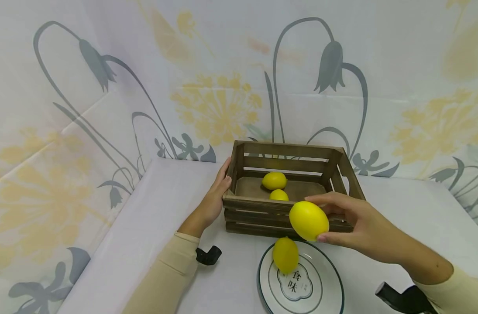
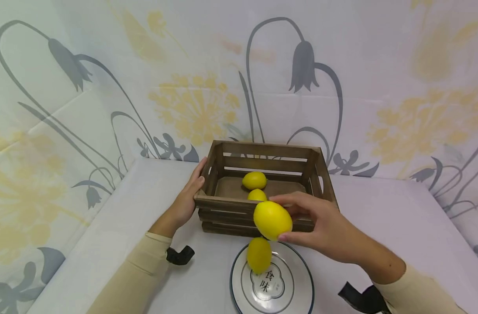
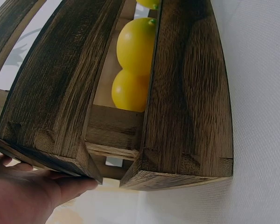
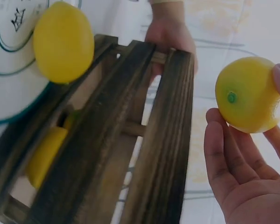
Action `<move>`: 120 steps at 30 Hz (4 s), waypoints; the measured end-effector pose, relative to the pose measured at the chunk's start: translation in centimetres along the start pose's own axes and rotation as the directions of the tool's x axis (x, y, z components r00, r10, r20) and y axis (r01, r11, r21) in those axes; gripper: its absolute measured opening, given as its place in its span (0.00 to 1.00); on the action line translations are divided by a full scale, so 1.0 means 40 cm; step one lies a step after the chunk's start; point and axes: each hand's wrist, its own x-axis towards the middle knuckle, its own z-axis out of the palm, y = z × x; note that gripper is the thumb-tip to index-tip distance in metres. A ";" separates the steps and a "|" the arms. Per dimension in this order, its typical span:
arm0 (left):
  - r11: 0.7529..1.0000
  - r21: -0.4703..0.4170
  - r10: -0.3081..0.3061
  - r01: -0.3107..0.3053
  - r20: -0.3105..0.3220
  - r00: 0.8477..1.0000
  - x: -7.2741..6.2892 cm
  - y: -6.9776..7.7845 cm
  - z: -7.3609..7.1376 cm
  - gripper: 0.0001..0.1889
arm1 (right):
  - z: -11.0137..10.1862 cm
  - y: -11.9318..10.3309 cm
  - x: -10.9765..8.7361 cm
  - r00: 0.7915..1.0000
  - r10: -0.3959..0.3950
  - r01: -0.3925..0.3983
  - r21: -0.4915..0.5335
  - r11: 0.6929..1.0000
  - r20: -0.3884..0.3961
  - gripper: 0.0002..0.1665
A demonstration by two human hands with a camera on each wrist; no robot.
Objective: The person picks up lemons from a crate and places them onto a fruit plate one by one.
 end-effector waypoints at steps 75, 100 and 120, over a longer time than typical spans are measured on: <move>0.996 0.063 0.067 -0.066 -0.011 0.998 0.004 0.009 -0.002 0.28 | 0.155 0.203 -0.134 0.958 0.286 -0.286 0.017 0.958 -0.010 0.34; 0.997 0.053 0.054 -0.054 -0.004 0.999 0.003 0.010 0.001 0.28 | 0.180 0.218 -0.141 0.965 0.262 -0.259 -0.062 0.964 0.034 0.36; 0.996 0.058 0.062 -0.061 -0.005 0.998 0.003 0.012 0.000 0.28 | 0.186 0.218 -0.138 0.960 0.275 -0.270 -0.082 0.959 0.054 0.36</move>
